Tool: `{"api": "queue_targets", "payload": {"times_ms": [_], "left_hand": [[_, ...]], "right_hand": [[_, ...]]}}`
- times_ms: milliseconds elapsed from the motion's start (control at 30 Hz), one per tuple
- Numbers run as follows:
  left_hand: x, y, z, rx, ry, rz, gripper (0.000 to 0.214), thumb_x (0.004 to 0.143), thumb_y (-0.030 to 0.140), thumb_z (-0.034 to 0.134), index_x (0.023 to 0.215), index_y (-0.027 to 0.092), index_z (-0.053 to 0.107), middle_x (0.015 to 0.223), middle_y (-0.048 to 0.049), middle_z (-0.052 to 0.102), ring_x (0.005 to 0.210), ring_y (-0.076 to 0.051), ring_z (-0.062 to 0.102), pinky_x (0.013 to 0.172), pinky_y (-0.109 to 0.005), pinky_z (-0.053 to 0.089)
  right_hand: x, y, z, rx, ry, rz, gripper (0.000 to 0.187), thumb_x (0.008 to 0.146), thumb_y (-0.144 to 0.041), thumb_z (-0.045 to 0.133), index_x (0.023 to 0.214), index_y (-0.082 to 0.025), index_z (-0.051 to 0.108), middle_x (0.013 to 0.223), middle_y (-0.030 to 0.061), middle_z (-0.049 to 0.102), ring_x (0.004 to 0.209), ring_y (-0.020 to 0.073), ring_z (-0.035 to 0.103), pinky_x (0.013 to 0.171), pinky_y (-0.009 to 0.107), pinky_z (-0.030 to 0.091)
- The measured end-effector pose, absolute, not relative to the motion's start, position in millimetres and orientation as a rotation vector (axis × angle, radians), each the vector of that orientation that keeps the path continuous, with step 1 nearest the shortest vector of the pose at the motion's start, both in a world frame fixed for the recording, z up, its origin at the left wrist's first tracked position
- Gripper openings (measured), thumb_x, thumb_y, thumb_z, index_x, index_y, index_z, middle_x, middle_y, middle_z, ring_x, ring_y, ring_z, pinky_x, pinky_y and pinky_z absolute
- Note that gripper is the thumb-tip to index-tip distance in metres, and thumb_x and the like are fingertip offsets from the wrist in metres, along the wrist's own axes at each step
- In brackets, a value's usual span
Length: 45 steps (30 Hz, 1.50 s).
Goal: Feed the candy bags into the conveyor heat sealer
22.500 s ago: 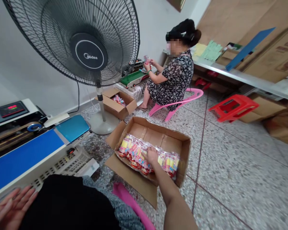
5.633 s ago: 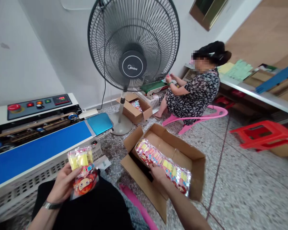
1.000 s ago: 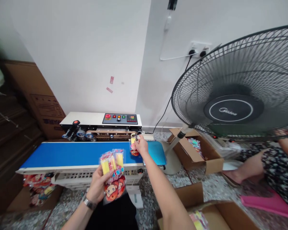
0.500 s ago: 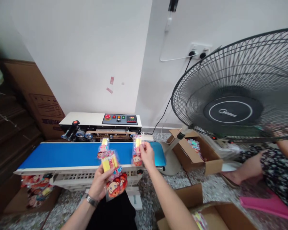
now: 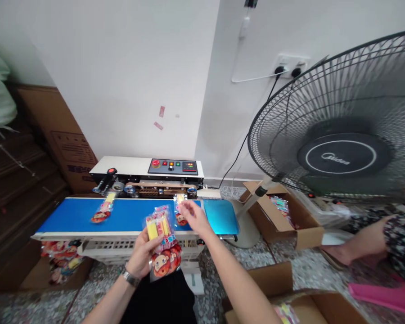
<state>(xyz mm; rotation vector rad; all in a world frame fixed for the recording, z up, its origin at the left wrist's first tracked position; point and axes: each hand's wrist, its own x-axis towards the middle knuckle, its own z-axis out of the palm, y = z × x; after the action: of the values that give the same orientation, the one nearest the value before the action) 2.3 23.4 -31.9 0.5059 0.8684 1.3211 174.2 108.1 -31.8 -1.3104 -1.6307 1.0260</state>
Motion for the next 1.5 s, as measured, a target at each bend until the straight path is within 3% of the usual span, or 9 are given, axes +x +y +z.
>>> {"api": "queue_targets", "payload": {"times_ms": [100, 233, 500, 767, 933, 1033, 1200, 1333, 1500], "left_hand": [[4, 24, -32, 0.511, 0.82, 1.314, 0.042, 0.058, 0.017, 0.075, 0.098, 0.017, 0.06, 0.093, -0.0079, 0.07, 0.08, -0.02, 0.065, 0.076, -0.031, 0.049], [11, 22, -32, 0.498, 0.792, 1.299, 0.04, 0.059, 0.017, 0.074, 0.097, 0.017, 0.062, 0.094, -0.008, 0.07, 0.082, -0.021, 0.065, 0.078, -0.033, 0.049], [17, 21, -37, 0.423, 0.782, 1.309, 0.038, 0.059, 0.018, 0.074, 0.095, 0.018, 0.062, 0.094, -0.0088, 0.071, 0.083, -0.022, 0.066, 0.079, -0.035, 0.049], [2, 17, -51, 0.389, 0.862, 1.313, 0.036, 0.06, 0.015, 0.075, 0.092, 0.017, 0.06, 0.089, -0.0069, 0.071, 0.076, -0.018, 0.067, 0.073, -0.03, 0.051], [4, 16, -54, 0.417, 0.835, 1.28, 0.034, 0.062, 0.014, 0.073, 0.093, 0.015, 0.06, 0.089, -0.0086, 0.071, 0.075, -0.019, 0.067, 0.072, -0.031, 0.051], [7, 18, -52, 0.416, 0.838, 1.295, 0.035, 0.06, 0.014, 0.074, 0.093, 0.015, 0.061, 0.088, -0.0085, 0.072, 0.075, -0.019, 0.067, 0.072, -0.03, 0.051], [14, 22, -42, 0.37, 0.817, 1.368, 0.037, 0.054, 0.012, 0.076, 0.089, 0.012, 0.064, 0.086, -0.0104, 0.072, 0.075, -0.021, 0.067, 0.072, -0.031, 0.051], [15, 29, -38, 0.4, 0.74, 1.448, 0.038, 0.053, 0.011, 0.076, 0.09, 0.01, 0.065, 0.084, -0.0115, 0.072, 0.073, -0.022, 0.066, 0.07, -0.032, 0.051], [15, 28, -31, 0.445, 0.711, 1.473, 0.039, 0.055, 0.013, 0.076, 0.093, 0.011, 0.065, 0.091, -0.0129, 0.071, 0.079, -0.023, 0.066, 0.077, -0.036, 0.05]], "right_hand": [[163, 77, -22, -1.132, -1.618, 1.226, 0.03, 0.082, -0.042, 0.049, 0.098, -0.02, 0.06, 0.09, 0.0025, 0.064, 0.081, 0.0159, 0.058, 0.07, 0.027, 0.047], [153, 62, -16, -1.186, -1.478, 1.133, 0.028, 0.083, -0.043, 0.048, 0.084, -0.018, 0.061, 0.081, 0.0014, 0.062, 0.076, 0.0148, 0.055, 0.069, 0.025, 0.045], [155, 71, -26, -1.27, -1.233, 0.91, 0.031, 0.083, -0.047, 0.044, 0.087, -0.019, 0.057, 0.08, 0.003, 0.059, 0.074, 0.0166, 0.053, 0.066, 0.025, 0.044], [237, 131, -55, -1.91, -1.351, 0.457, 0.036, 0.082, -0.041, 0.034, 0.088, -0.017, 0.06, 0.076, 0.0054, 0.063, 0.069, 0.0191, 0.055, 0.06, 0.026, 0.039], [234, 160, -60, -1.994, -1.43, 0.437, 0.027, 0.08, -0.029, 0.039, 0.082, -0.018, 0.064, 0.078, 0.0057, 0.066, 0.073, 0.0192, 0.057, 0.063, 0.025, 0.038], [218, 170, -59, -1.986, -1.495, 0.472, 0.023, 0.079, -0.027, 0.044, 0.084, -0.019, 0.066, 0.077, 0.0055, 0.066, 0.075, 0.0194, 0.059, 0.066, 0.026, 0.04], [192, 142, -49, -1.735, -1.563, 0.636, 0.037, 0.079, -0.034, 0.048, 0.111, -0.019, 0.056, 0.099, 0.0087, 0.065, 0.085, 0.0215, 0.061, 0.073, 0.031, 0.045], [176, 93, -38, -1.251, -1.512, 1.348, 0.042, 0.078, -0.051, 0.051, 0.108, -0.022, 0.058, 0.097, 0.0087, 0.066, 0.083, 0.0232, 0.063, 0.065, 0.032, 0.051], [164, 60, -26, -1.217, -1.533, 1.396, 0.035, 0.076, -0.047, 0.057, 0.1, -0.021, 0.059, 0.099, 0.007, 0.066, 0.08, 0.0207, 0.062, 0.064, 0.028, 0.052]]}}
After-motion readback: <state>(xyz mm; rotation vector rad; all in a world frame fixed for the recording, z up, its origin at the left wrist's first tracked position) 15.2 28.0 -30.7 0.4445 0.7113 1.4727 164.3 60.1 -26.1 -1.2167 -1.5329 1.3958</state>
